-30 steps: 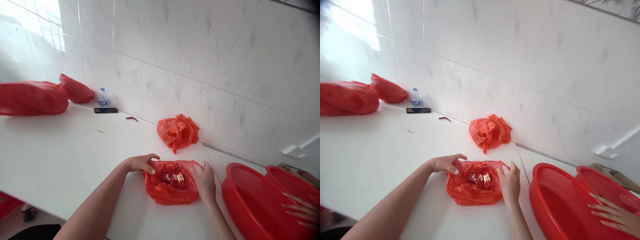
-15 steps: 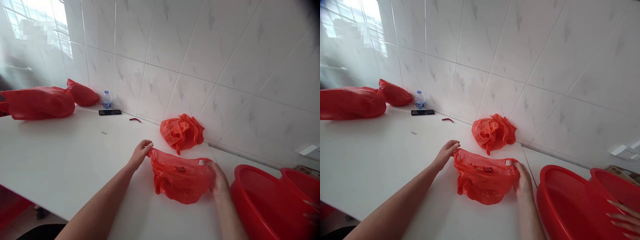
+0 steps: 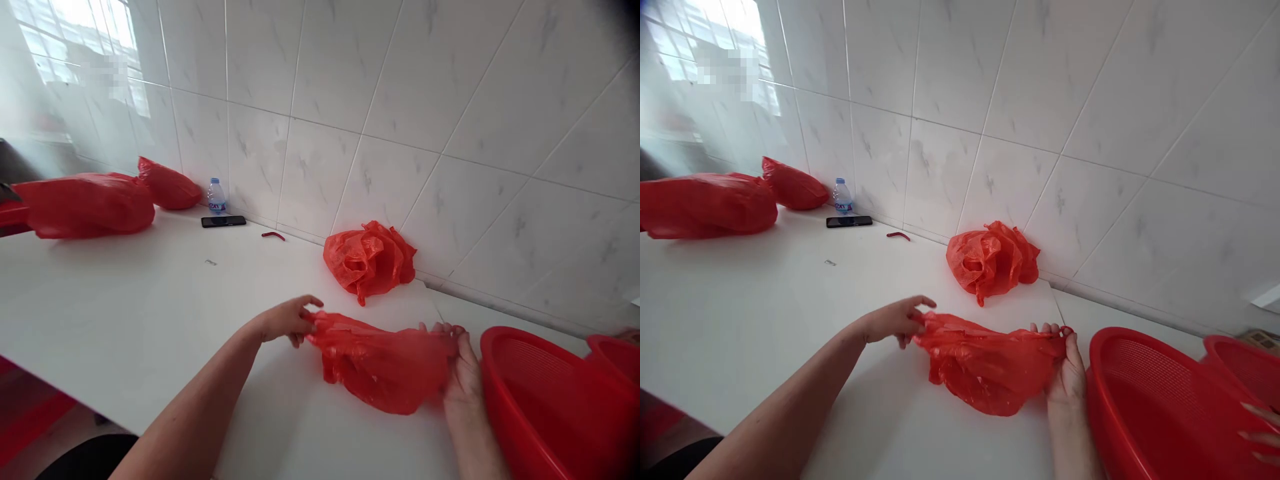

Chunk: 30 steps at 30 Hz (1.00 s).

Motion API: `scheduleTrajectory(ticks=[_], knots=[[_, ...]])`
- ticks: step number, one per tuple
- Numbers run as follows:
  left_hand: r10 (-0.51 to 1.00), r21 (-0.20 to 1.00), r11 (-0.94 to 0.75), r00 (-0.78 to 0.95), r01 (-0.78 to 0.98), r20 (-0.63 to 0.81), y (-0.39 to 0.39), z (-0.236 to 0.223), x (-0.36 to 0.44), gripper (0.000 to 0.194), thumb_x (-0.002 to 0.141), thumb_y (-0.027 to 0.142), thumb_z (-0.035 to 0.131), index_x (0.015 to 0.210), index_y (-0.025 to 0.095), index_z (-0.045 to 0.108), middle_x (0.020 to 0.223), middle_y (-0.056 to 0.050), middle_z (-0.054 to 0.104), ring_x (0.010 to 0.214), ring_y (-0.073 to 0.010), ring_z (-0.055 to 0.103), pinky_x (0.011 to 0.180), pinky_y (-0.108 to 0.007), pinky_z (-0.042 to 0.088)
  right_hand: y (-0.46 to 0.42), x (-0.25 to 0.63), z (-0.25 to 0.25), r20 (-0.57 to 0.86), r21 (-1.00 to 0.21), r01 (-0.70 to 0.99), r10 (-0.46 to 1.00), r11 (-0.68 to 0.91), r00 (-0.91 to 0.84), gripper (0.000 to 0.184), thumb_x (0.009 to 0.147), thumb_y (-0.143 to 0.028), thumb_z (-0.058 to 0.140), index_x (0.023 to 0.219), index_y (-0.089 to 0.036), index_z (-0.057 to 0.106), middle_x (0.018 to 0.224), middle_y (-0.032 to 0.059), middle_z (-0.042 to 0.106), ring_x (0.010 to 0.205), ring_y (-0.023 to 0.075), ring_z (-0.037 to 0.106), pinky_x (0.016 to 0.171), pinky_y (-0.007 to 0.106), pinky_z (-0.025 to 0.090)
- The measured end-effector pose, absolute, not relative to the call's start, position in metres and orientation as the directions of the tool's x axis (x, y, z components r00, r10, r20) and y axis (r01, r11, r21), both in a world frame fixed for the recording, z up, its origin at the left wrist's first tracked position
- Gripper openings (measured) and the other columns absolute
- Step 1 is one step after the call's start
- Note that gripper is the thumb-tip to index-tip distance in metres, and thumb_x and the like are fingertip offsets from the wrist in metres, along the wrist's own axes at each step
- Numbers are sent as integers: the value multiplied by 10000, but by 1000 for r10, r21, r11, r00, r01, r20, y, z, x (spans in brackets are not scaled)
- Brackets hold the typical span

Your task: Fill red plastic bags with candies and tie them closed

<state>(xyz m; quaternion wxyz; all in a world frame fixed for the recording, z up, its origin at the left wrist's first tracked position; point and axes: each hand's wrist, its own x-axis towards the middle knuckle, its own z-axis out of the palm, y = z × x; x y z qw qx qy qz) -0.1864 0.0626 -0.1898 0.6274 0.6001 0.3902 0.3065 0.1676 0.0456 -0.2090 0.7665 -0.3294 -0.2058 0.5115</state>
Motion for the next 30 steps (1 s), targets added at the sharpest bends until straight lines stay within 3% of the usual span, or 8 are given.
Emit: scheduleTrajectory(ticks=[5,10,13,16,21,25,28,30], knots=[[984,916,10,166,-401,61,71,-189,-181,369,691,260,717,1005,200,533,786,1,614,642,-87,594,642,-234,506,39,160,-194,5,-643,-717,938,268,347,144,701,-337,739,736,-281,611,639,-122,603,642,62,613,824,265,533],[983,819,-53,116,-571,144,66,-188,-161,322,675,207,720,936,205,531,782,28,617,695,-92,603,729,-262,503,18,143,-171,154,-589,-725,930,358,333,107,816,-271,636,902,-333,622,770,-120,626,671,37,614,889,299,528],[970,791,-49,160,-610,184,60,-186,-154,362,673,160,712,989,217,543,841,19,623,720,-92,605,733,-252,491,7,140,-166,183,-548,-787,959,283,218,88,866,-264,574,920,-319,615,612,-115,553,485,4,522,622,145,543],[943,791,-13,256,-612,214,54,-184,-151,400,682,154,708,1042,238,555,976,-11,622,774,-103,609,765,-264,484,2,139,-170,168,-587,-797,984,143,54,72,884,-288,541,895,-265,608,458,-110,415,340,15,362,332,95,361],[920,877,-73,307,-475,243,52,-184,-149,399,679,166,702,1044,238,558,1066,-38,605,756,-107,581,753,-284,481,8,143,-178,83,-663,-744,996,80,33,160,867,-349,544,947,-224,604,440,-106,385,323,30,312,307,135,317],[963,966,-244,99,-86,252,53,-189,-144,314,724,208,619,1033,241,570,871,-16,662,740,-152,593,710,-299,465,22,154,-178,58,-692,-705,985,158,164,195,808,-391,593,881,-211,610,470,-103,375,342,21,315,321,130,308],[962,947,-266,-14,180,273,53,-190,-142,265,751,238,559,1012,257,598,753,9,661,703,-165,593,657,-285,443,38,157,-168,33,-789,-598,982,140,187,203,713,-358,668,792,-182,604,500,-97,393,352,11,306,324,129,296],[958,930,-260,-51,259,282,53,-190,-142,212,764,248,532,960,258,612,737,17,653,663,-153,579,615,-269,430,47,152,-154,64,-855,-495,978,155,197,202,692,-324,693,792,-172,605,521,-93,416,363,6,308,335,126,289]])
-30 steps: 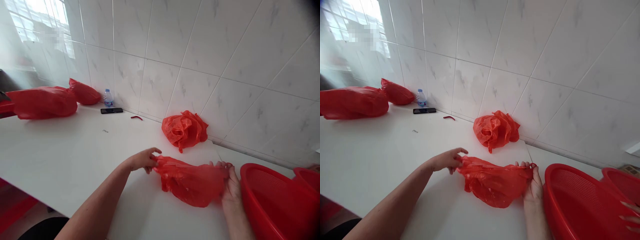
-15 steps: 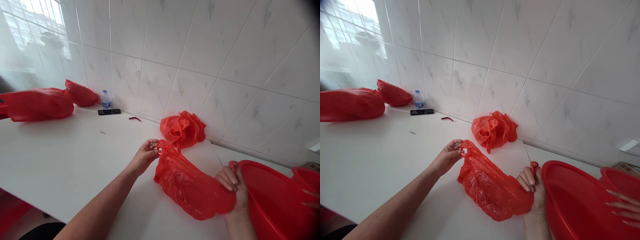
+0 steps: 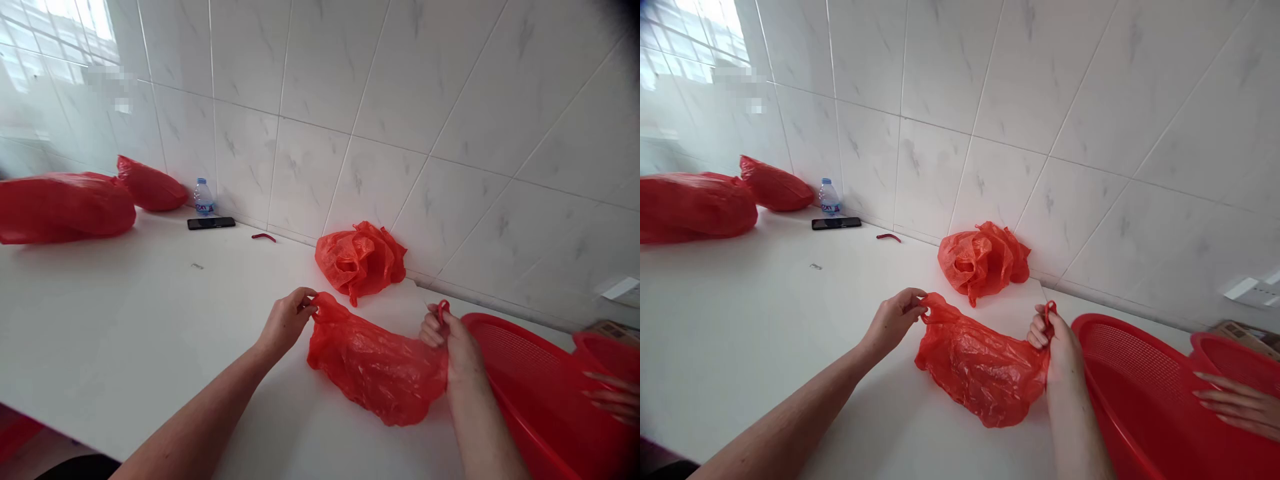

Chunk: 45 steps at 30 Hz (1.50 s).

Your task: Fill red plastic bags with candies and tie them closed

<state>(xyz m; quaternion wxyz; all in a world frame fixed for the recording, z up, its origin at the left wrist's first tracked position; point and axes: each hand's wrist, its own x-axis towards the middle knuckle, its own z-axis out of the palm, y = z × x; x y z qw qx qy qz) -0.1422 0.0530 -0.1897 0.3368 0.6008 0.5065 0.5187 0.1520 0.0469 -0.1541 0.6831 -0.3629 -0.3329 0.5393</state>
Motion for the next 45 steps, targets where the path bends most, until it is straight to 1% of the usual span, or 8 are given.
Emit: scheduleTrajectory(ticks=[7,10,14,22,26,30,35,45], knots=[[975,957,-214,-100,-196,198,59,-187,-150,196,795,325,584,952,236,504,597,78,529,482,-76,459,500,-208,414,39,115,-98,432,-792,-358,869,494,242,182,797,-377,628,953,-293,586,572,-85,465,474,51,429,498,173,418],[987,854,-129,16,-505,158,62,-188,-154,211,777,343,647,875,205,523,612,73,513,474,-41,431,471,-167,384,30,101,-109,366,-872,-351,930,340,-9,206,853,-437,515,906,-266,617,446,-95,281,377,55,228,376,171,234],[969,775,-10,185,-632,163,62,-188,-156,254,731,285,720,925,183,590,726,36,561,575,-36,505,559,-158,434,21,74,-135,160,-987,-50,971,153,-178,387,876,-435,405,1102,-198,612,471,-66,352,429,78,274,412,209,247],[937,949,-160,260,-272,232,46,-188,-138,159,747,273,706,848,162,651,740,-1,581,657,-87,522,641,-232,437,1,39,-156,-63,-965,260,926,39,-371,853,777,-256,589,1465,-325,89,608,-85,455,606,115,481,635,269,450],[909,943,-290,260,-164,325,38,-188,-130,168,750,284,695,684,154,613,760,-1,545,700,-106,525,650,-244,430,5,33,-174,-54,-980,198,935,17,-349,763,723,-239,642,1398,-337,300,685,-61,526,677,134,536,673,295,478],[851,948,-248,422,-200,312,33,-188,-128,188,775,349,658,795,171,604,803,-17,577,731,-133,552,657,-266,444,15,32,-183,24,-984,164,965,69,-259,225,754,-364,637,932,-228,613,678,-38,516,618,113,475,568,242,412],[886,894,-423,271,144,376,32,-192,-124,390,604,276,796,911,209,564,857,-2,593,732,-132,516,655,-256,422,23,38,-187,-1,-993,116,981,22,-193,272,805,-477,559,844,-209,587,629,-48,471,534,90,384,503,228,330],[897,860,-431,234,274,376,37,-203,-115,88,774,165,539,693,201,535,788,-10,612,705,-138,528,654,-272,431,7,57,-179,-4,-987,158,962,41,-275,357,897,-454,377,1024,-219,614,693,-17,571,538,100,436,602,259,406]])
